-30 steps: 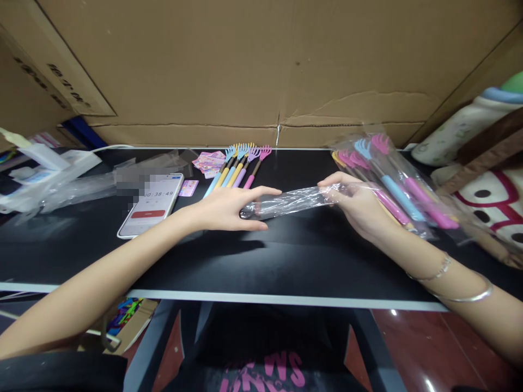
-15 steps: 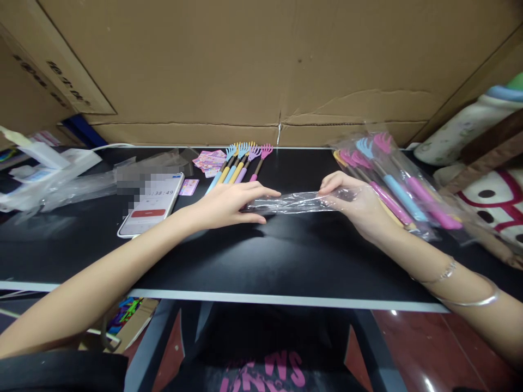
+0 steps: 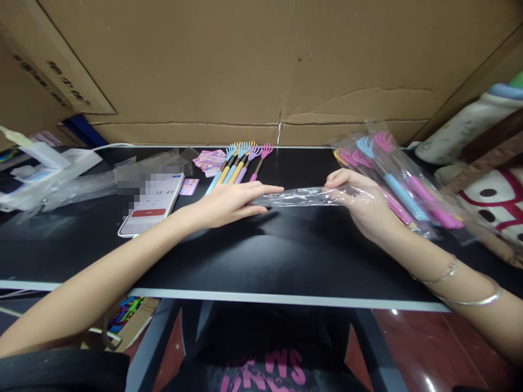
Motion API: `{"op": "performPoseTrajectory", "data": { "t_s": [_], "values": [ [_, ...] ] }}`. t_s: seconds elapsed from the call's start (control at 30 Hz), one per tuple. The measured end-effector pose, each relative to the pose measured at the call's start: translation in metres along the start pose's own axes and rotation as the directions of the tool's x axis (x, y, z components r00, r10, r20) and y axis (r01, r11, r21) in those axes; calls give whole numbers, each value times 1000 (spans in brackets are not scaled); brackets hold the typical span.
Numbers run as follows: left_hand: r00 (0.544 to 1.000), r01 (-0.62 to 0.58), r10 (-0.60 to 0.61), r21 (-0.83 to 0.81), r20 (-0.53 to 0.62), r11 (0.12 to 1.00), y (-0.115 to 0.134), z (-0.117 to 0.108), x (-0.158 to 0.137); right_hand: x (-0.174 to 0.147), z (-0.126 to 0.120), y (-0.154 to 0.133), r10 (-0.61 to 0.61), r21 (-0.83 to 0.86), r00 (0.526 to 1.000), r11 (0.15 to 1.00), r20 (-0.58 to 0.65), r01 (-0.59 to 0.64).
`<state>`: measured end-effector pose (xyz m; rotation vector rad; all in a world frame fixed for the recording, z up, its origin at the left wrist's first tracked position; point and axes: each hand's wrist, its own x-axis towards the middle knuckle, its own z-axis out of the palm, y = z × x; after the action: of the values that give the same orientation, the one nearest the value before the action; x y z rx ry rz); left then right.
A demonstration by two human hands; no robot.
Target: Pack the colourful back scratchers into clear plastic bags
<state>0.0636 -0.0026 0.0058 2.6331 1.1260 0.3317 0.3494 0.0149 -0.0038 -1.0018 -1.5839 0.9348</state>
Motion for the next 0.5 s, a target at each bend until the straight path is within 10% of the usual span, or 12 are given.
{"op": "performPoseTrajectory", "data": {
  "t_s": [0.5],
  "values": [
    [990,-79,103,227,-95,971,0,-2,2,0,-3,1,-31,-64,999,998,-34,28]
  ]
}}
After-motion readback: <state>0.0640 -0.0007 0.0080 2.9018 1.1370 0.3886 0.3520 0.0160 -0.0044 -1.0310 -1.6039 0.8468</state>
